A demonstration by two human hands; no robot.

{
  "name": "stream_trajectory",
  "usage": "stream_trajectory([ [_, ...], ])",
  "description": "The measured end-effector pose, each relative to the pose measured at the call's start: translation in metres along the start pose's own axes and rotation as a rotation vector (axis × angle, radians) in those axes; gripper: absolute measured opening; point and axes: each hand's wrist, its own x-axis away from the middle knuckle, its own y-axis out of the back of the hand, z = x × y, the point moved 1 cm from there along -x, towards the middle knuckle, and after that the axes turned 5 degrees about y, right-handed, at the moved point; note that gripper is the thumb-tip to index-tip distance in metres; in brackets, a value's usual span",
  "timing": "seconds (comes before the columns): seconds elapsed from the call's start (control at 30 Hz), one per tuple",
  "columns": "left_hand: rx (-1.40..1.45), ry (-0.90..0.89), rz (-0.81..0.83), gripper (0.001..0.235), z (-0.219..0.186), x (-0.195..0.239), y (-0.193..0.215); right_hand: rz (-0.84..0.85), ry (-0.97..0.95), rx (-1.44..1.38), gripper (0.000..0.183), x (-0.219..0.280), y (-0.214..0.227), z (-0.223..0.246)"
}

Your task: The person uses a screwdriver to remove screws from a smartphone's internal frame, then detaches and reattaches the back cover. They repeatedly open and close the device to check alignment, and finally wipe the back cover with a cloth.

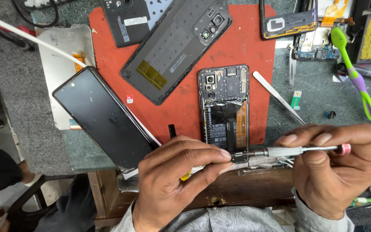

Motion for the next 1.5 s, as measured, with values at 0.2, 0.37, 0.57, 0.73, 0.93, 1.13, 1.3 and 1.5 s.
stream_trajectory([
  [0.2, 0.013, 0.023, -0.036, 0.018, -0.003, 0.001, 0.001, -0.001, 0.003, -0.01, 0.029, 0.001, -0.007, -0.001],
  [0.37, 0.004, 0.028, -0.029, 0.018, -0.004, 0.004, 0.001, 0.003, 0.012, -0.029, 0.03, 0.002, -0.007, 0.002],
  [0.57, 0.001, -0.008, -0.036, 0.018, -0.002, 0.007, 0.0, -0.028, 0.007, -0.011, 0.031, 0.005, -0.007, 0.0],
  [0.73, 0.005, -0.042, -0.034, 0.018, 0.001, 0.01, -0.001, -0.011, 0.035, -0.047, 0.033, 0.007, -0.006, -0.002],
  [0.93, 0.006, -0.016, -0.071, 0.018, 0.005, 0.01, -0.003, 0.041, -0.02, -0.001, 0.029, -0.002, -0.007, 0.003],
  [1.13, 0.065, 0.042, -0.1, 0.03, 0.005, 0.005, -0.011, 0.034, -0.035, 0.026, 0.028, -0.018, -0.021, 0.011],
  [1.3, -0.286, -0.134, -0.12, 0.046, -0.002, -0.004, -0.022, 0.013, 0.229, 0.2, 0.028, -0.046, -0.025, 0.012],
  [1.5, -0.729, -0.238, -0.127, 0.028, -0.01, -0.017, -0.04, 0.053, 0.333, 0.494, 0.035, -0.066, -0.025, 0.006],
])
